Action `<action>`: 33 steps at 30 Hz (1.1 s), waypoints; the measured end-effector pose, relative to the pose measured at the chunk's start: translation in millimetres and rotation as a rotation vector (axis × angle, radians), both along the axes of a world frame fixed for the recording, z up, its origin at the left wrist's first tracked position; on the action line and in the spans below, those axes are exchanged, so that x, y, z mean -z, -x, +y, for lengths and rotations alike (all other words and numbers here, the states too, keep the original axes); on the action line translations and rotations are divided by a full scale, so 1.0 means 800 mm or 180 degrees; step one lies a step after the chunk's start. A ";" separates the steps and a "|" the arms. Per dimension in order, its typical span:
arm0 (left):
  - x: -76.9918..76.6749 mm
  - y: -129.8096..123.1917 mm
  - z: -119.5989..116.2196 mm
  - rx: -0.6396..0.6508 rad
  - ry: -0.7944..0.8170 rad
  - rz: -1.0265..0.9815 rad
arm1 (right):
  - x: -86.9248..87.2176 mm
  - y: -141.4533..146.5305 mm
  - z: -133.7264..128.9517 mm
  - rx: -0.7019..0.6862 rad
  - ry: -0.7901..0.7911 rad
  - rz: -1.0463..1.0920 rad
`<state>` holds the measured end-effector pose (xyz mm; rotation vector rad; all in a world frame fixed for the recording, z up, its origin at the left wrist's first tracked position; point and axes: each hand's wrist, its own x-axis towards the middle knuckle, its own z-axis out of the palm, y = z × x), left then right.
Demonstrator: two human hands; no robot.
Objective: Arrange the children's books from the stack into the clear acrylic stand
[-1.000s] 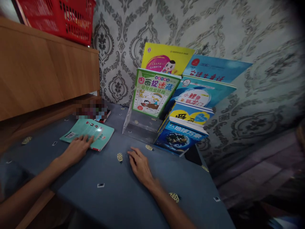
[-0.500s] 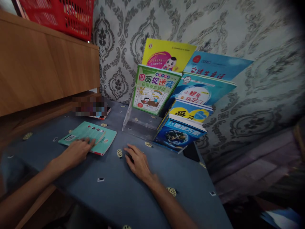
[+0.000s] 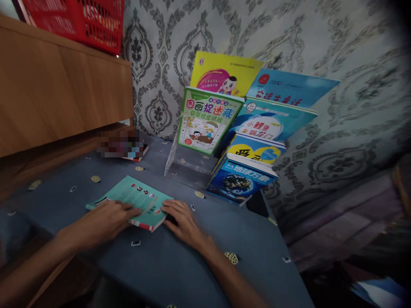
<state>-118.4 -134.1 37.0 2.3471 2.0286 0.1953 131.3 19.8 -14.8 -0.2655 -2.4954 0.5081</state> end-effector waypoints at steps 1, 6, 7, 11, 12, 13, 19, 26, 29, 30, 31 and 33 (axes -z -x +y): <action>-0.007 -0.001 0.000 0.0081 0.0081 -0.0149 | 0.001 -0.001 0.001 0.0030 0.0123 0.0086; -0.045 -0.008 0.008 0.0262 0.0322 -0.0731 | 0.000 -0.009 0.006 0.0180 0.0975 0.0572; -0.051 -0.009 0.010 0.0260 0.0276 -0.0785 | -0.001 -0.012 0.007 0.0210 0.1161 0.0657; -0.071 -0.017 0.018 0.0324 -0.0011 -0.1098 | 0.002 -0.022 0.010 0.0382 0.2039 0.0916; -0.078 -0.019 0.020 0.0338 -0.0086 -0.1226 | 0.004 -0.023 0.010 0.0425 0.2326 0.0957; -0.085 -0.022 0.022 0.0341 -0.0165 -0.1364 | 0.005 -0.024 0.010 0.0467 0.2622 0.1026; -0.133 -0.051 0.046 0.0170 -0.0476 -0.2545 | -0.002 -0.019 -0.003 0.0260 0.3814 0.1631; -0.111 -0.079 0.093 -0.0160 -0.0306 -0.4580 | -0.019 -0.028 -0.017 -0.0024 0.3876 0.1692; -0.089 -0.089 0.114 -0.0263 -0.0412 -0.5084 | -0.022 -0.040 -0.008 0.0195 0.3841 0.1866; -0.082 -0.092 0.122 -0.0298 -0.0481 -0.5219 | -0.024 -0.043 -0.005 0.0237 0.3824 0.1924; -0.076 -0.094 0.129 -0.0329 -0.0556 -0.5340 | -0.025 -0.046 -0.002 0.0274 0.3805 0.1979; -0.062 -0.096 0.143 -0.0360 -0.0683 -0.5539 | -0.028 -0.049 0.002 0.0338 0.3740 0.2077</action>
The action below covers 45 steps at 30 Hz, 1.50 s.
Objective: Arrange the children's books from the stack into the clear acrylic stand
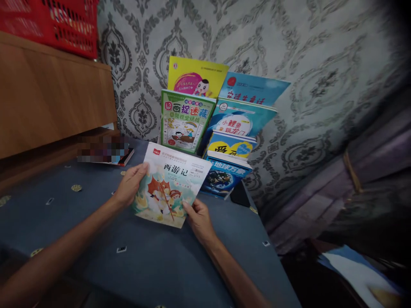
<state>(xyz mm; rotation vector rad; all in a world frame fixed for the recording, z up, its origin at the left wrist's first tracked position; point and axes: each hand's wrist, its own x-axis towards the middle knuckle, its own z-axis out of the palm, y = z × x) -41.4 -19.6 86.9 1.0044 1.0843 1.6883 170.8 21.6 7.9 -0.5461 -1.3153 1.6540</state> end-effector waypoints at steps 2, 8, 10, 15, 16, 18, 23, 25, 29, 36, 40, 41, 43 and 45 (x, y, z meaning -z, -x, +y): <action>0.014 0.001 0.013 0.0002 -0.0036 -0.0127 | -0.002 -0.002 0.003 0.0105 -0.0101 -0.0033; 0.053 0.013 0.030 0.0250 0.0173 -0.0174 | 0.010 -0.002 0.002 0.0254 -0.0316 -0.0359; 0.065 0.017 0.028 0.0414 0.0242 -0.0172 | 0.017 -0.001 0.002 0.0257 -0.0287 -0.0437; 0.087 0.023 0.022 0.1121 0.0332 -0.0087 | 0.026 -0.001 0.003 0.0347 -0.0330 -0.0645; 0.089 0.023 0.021 0.1217 0.0326 -0.0063 | 0.027 -0.001 0.003 0.0355 -0.0341 -0.0673; 0.091 0.024 0.021 0.1322 0.0316 -0.0014 | 0.026 0.000 0.003 0.0341 -0.0352 -0.0707; 0.087 0.023 0.021 0.1345 0.0293 0.0008 | 0.024 0.002 0.003 0.0365 -0.0418 -0.0758; 0.086 0.022 0.021 0.1301 0.0310 0.0003 | 0.024 0.001 0.002 0.0395 -0.0451 -0.0814; 0.087 0.022 0.021 0.1254 0.0371 0.0044 | 0.023 0.000 0.002 0.0394 -0.0497 -0.0888; 0.087 0.019 0.019 0.1060 0.0415 0.0181 | 0.027 0.001 0.001 0.0484 -0.0423 -0.0862; 0.083 0.017 0.017 0.1050 0.0422 0.0116 | 0.026 0.002 0.000 0.0502 -0.0401 -0.0898; 0.082 0.017 0.017 0.1054 0.0421 0.0097 | 0.026 0.002 0.000 0.0508 -0.0413 -0.0915; 0.083 0.017 0.017 0.1051 0.0410 0.0056 | 0.025 0.003 0.000 0.0513 -0.0446 -0.0920; 0.085 0.018 0.018 0.1032 0.0416 0.0035 | 0.025 0.003 -0.001 0.0501 -0.0462 -0.0898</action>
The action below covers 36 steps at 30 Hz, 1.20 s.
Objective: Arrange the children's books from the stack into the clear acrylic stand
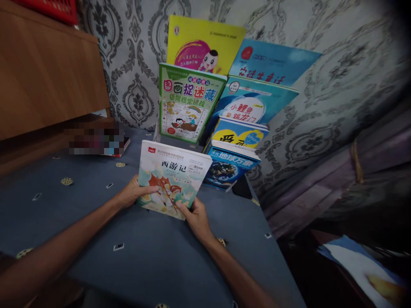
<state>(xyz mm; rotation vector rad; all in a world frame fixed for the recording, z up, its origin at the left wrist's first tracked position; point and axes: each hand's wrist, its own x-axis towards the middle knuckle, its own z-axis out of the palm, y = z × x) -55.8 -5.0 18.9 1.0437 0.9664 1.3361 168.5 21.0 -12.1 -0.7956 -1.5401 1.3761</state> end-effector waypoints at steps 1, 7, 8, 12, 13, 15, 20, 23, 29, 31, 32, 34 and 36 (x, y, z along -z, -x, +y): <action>0.001 0.000 0.001 0.0002 0.0006 -0.0001 | 0.000 0.000 0.000 -0.0006 0.0007 0.0017; 0.005 0.002 0.002 0.0117 -0.0028 -0.0072 | -0.001 0.000 -0.001 -0.0002 0.0089 0.0067; 0.005 0.002 0.002 0.0110 -0.0019 -0.0073 | -0.001 0.000 -0.001 -0.0007 0.0091 0.0074; 0.004 0.002 0.001 0.0092 0.0023 -0.0018 | -0.004 0.001 -0.002 -0.0012 0.0081 0.0063; 0.004 0.002 0.001 0.0083 0.0037 -0.0012 | -0.005 0.001 -0.002 -0.0007 0.0076 0.0063; 0.004 0.001 0.001 0.0037 0.0059 -0.0013 | -0.005 0.001 -0.002 -0.0008 0.0065 0.0074; 0.013 0.002 0.005 -0.0204 0.0146 -0.0060 | 0.000 0.000 0.000 -0.0006 0.0091 0.0052; 0.021 0.001 0.008 -0.0433 0.0257 -0.0223 | 0.002 -0.001 0.001 0.0049 0.0054 0.0008; 0.020 -0.004 0.015 -0.0888 0.0252 -0.0547 | -0.001 0.000 -0.001 -0.0011 0.0131 0.0088; 0.017 -0.005 0.016 -0.0937 0.0261 -0.0592 | -0.004 0.000 -0.004 -0.0067 0.0205 0.0099; 0.016 -0.005 0.015 -0.0943 0.0277 -0.0593 | -0.005 0.000 -0.006 -0.0103 0.0239 0.0109; 0.014 -0.005 0.014 -0.0948 0.0337 -0.0560 | -0.008 0.000 -0.008 -0.0184 0.0311 0.0161; 0.014 -0.004 0.012 -0.0978 0.0451 -0.0491 | -0.010 -0.001 -0.009 -0.0246 0.0407 0.0237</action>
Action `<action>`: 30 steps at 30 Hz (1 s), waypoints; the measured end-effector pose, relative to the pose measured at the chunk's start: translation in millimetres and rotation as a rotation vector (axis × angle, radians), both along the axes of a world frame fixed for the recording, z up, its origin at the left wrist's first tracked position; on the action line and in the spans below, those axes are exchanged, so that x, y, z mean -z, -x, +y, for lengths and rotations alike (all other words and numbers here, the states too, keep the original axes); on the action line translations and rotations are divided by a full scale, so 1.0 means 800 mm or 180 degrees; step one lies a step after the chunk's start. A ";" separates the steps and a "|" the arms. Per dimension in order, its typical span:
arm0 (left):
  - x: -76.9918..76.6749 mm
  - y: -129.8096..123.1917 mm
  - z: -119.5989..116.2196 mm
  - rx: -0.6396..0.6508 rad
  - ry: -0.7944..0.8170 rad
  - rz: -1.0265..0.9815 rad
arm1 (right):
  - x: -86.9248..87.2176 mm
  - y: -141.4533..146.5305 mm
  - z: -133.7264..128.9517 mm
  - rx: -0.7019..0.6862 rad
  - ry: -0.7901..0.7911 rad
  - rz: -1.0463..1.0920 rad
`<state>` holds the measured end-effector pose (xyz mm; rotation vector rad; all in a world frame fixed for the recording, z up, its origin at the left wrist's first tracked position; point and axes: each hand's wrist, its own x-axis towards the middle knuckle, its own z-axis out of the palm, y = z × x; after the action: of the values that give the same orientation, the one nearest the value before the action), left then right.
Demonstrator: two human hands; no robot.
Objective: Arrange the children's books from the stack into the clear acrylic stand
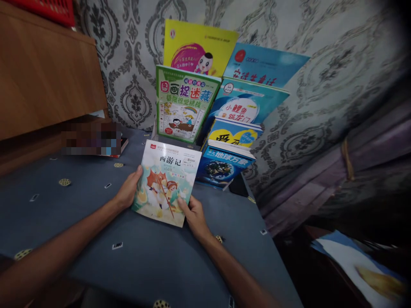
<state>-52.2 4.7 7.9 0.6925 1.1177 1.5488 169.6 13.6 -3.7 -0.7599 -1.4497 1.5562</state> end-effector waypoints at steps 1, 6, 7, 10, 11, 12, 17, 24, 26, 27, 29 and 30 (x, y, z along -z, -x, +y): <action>0.000 0.001 -0.001 0.0002 0.0078 0.0028 | -0.001 -0.001 0.000 -0.0016 0.0056 0.0022; -0.003 0.010 -0.001 0.0367 0.0502 0.0012 | 0.003 -0.003 0.007 0.0076 0.0249 0.0148; -0.004 0.014 -0.001 0.0478 0.0618 0.0024 | 0.004 -0.003 0.010 0.0161 0.0285 0.0238; -0.009 0.026 -0.001 0.0910 0.0933 0.0199 | 0.006 -0.005 0.019 0.0485 0.0443 0.0545; -0.011 0.030 -0.002 0.1073 0.0974 0.0267 | 0.006 -0.006 0.021 0.0544 0.0490 0.0602; -0.013 0.034 -0.003 0.1222 0.0982 0.0329 | 0.005 -0.007 0.023 0.0552 0.0521 0.0622; -0.020 0.055 -0.005 0.1581 0.1025 0.0734 | 0.003 -0.015 0.026 0.0392 0.0592 0.0496; -0.026 0.063 -0.003 0.1808 0.0097 0.2741 | 0.012 -0.040 0.022 0.0089 0.0394 -0.0256; -0.027 0.057 -0.006 0.1589 -0.0078 0.3840 | 0.014 -0.044 0.022 0.0060 0.0357 -0.0341; -0.027 0.054 -0.009 0.1464 -0.0102 0.4335 | 0.014 -0.046 0.022 0.0044 0.0352 -0.0369; -0.024 0.046 -0.013 0.1264 -0.0197 0.5047 | 0.014 -0.047 0.023 0.0006 0.0345 -0.0407; -0.022 0.042 -0.014 0.1212 -0.0320 0.5246 | 0.015 -0.048 0.024 -0.0014 0.0343 -0.0418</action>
<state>-85.5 -6.6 25.9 2.2595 1.8167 0.4420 207.8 32.6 -15.4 -0.9382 -1.4709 1.6239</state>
